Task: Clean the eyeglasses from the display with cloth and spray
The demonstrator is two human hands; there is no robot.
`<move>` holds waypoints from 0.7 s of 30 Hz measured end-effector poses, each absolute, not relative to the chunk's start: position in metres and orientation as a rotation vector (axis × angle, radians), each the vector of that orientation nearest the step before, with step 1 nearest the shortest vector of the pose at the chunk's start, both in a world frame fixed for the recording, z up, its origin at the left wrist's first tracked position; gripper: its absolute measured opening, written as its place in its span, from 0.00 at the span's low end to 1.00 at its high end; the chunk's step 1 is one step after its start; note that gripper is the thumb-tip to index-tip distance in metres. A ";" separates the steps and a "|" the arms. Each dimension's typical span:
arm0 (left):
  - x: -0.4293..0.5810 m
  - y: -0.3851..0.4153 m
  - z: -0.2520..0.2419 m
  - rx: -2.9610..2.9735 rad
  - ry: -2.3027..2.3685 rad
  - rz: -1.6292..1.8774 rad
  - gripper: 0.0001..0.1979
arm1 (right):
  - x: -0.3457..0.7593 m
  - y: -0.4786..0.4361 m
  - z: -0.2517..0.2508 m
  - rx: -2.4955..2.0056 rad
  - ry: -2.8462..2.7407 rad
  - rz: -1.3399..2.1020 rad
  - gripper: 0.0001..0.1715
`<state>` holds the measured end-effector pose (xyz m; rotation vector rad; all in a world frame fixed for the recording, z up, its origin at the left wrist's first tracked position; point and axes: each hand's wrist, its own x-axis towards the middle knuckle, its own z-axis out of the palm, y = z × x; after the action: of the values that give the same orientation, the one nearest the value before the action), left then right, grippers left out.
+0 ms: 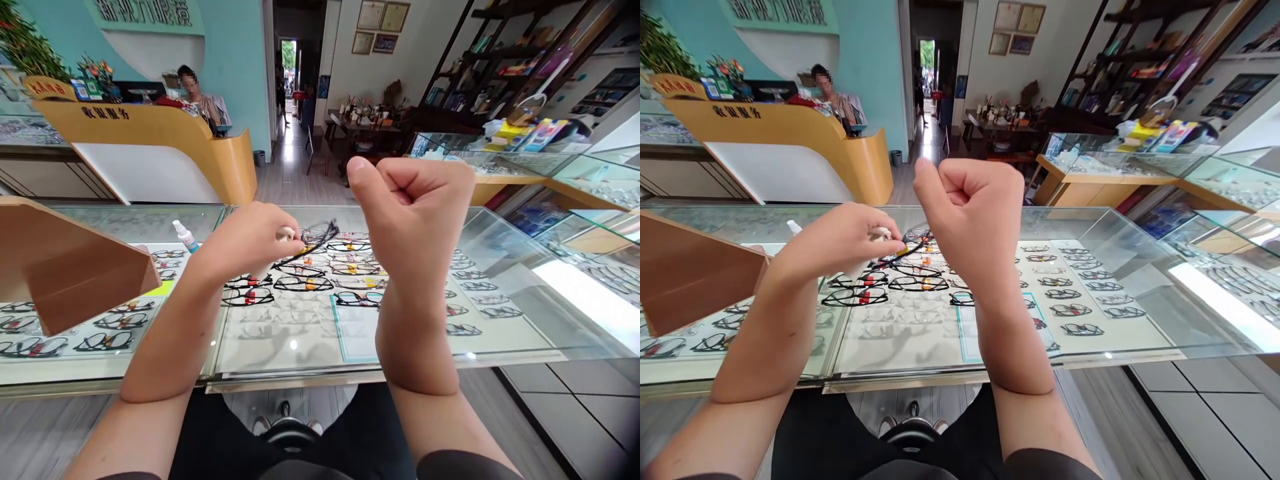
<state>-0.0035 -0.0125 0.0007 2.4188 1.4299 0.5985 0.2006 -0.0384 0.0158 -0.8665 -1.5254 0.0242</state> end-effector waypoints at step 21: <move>0.069 0.002 -0.062 2.509 1.317 -0.599 0.03 | 0.205 -0.047 0.023 -0.910 -1.625 0.010 0.41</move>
<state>0.0689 0.0025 -0.0625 2.5092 1.3165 -0.5992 0.2051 -0.0468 0.0228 -0.9097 -1.6255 0.0098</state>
